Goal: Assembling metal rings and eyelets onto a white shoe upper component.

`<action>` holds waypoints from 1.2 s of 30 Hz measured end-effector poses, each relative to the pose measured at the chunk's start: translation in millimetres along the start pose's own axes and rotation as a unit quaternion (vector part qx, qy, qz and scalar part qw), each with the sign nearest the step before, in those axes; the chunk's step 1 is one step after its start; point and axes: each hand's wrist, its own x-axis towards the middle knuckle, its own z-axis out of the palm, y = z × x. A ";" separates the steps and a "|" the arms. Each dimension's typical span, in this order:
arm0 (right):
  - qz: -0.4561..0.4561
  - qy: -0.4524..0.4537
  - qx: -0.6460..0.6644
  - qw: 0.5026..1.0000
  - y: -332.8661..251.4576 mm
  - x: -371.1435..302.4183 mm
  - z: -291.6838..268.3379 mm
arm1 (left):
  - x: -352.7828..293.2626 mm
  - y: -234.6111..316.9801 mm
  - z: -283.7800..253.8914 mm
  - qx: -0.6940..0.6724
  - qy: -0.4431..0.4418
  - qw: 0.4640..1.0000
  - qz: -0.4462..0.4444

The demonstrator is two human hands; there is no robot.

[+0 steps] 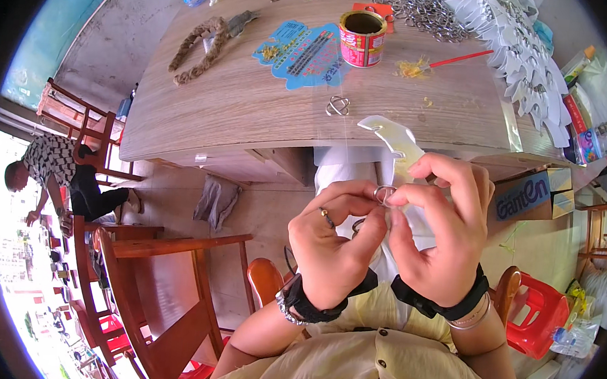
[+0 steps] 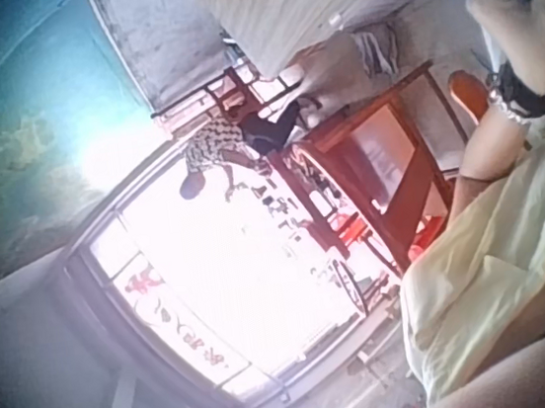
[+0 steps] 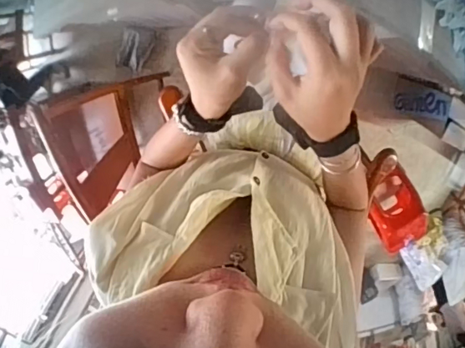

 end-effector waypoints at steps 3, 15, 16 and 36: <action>0.006 -0.020 -0.004 1.000 1.1 0.6 -2.1 | 0.3 -2.4 -1.0 0.029 0.002 0.999 0.028; -0.027 -0.089 -0.040 0.995 5.8 12.6 -17.9 | -2.3 -5.9 -2.3 0.042 -0.013 0.998 0.040; -0.021 -0.087 -0.041 0.995 5.8 14.0 -17.9 | -2.3 -5.9 -2.5 0.064 -0.019 0.996 0.058; 0.006 -0.064 0.009 0.998 7.9 9.0 -13.8 | 0.1 -2.2 -1.7 0.102 -0.032 0.989 0.105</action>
